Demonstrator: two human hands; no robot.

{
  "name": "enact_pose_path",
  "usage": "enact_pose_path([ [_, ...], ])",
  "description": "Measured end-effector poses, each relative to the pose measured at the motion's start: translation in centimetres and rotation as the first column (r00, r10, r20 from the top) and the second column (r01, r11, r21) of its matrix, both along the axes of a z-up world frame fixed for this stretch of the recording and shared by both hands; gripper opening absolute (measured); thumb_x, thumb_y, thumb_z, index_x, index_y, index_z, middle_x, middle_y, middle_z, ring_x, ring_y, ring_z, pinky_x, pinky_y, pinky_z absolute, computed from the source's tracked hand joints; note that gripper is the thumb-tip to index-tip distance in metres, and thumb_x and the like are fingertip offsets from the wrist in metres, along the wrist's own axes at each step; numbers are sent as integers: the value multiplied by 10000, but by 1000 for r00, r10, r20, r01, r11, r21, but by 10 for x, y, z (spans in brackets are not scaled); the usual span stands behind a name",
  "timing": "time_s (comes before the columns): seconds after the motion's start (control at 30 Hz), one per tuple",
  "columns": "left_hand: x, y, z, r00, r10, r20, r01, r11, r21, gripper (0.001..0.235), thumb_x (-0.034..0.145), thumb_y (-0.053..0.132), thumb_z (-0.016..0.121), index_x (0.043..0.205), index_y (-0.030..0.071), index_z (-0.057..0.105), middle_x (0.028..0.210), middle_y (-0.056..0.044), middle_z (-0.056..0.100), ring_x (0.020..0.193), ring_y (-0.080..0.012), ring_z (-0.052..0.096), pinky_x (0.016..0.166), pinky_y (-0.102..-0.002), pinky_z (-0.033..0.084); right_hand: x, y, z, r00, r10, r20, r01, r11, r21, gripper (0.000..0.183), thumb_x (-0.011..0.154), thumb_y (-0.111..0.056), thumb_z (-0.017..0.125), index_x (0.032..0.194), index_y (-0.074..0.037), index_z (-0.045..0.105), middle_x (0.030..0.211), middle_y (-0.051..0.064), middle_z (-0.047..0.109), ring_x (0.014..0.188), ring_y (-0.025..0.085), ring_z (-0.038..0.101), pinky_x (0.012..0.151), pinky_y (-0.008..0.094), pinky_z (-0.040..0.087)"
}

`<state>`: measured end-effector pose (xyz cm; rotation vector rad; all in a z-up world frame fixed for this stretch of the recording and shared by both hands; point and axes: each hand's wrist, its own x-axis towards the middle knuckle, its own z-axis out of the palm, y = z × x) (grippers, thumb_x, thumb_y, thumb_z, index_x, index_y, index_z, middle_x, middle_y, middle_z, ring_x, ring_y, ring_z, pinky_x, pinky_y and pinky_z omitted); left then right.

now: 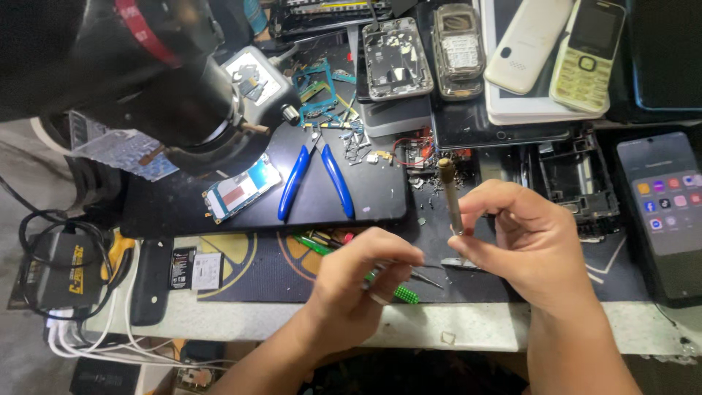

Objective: The person uses a metal prying tool to carefully separate the casing of a small electronic device, likely a mobile phone, on a cluttered workbench. They repeatedly insert the tool into the seam and apply leverage to pry the halves apart while holding the device steady.

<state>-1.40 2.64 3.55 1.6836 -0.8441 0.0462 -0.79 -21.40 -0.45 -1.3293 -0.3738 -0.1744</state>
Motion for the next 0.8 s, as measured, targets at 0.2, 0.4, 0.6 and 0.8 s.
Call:
enact_pose_path([
  [0.2,10,-7,-6,997,-36,73,26,992,127,326,915,-125,644,1198,26,587,1051,-140,650,958,-290,686,848,-343,560,-1,0,1,1000,1,-24,-1,1000,-3,399,763,167,774,1120,8,692,1008,58,673,942,130,609,850,263,486],
  [0.4,11,-9,-11,990,-16,141,-9,984,177,319,912,-96,680,1181,54,597,1056,-120,677,992,-295,697,845,-358,563,0,-1,0,1000,6,1,-6,1000,-24,400,774,172,774,1129,10,688,1021,57,672,957,128,606,865,262,487],
  [0.6,8,-7,-15,968,53,-245,-49,999,20,207,1035,-13,625,1240,14,609,1006,-73,724,966,-134,731,848,-271,584,0,0,-2,1000,-9,-2,9,1000,-9,422,762,190,752,1135,7,677,1080,55,662,978,120,595,881,258,488],
  [0.8,10,-10,-29,900,-56,-432,-30,981,-190,173,1092,16,549,1264,13,535,1075,-118,727,988,-156,713,895,-304,607,1,-1,-2,1000,-2,-10,2,1000,-14,419,764,182,759,1137,10,679,1080,61,675,971,121,604,872,261,496],
])
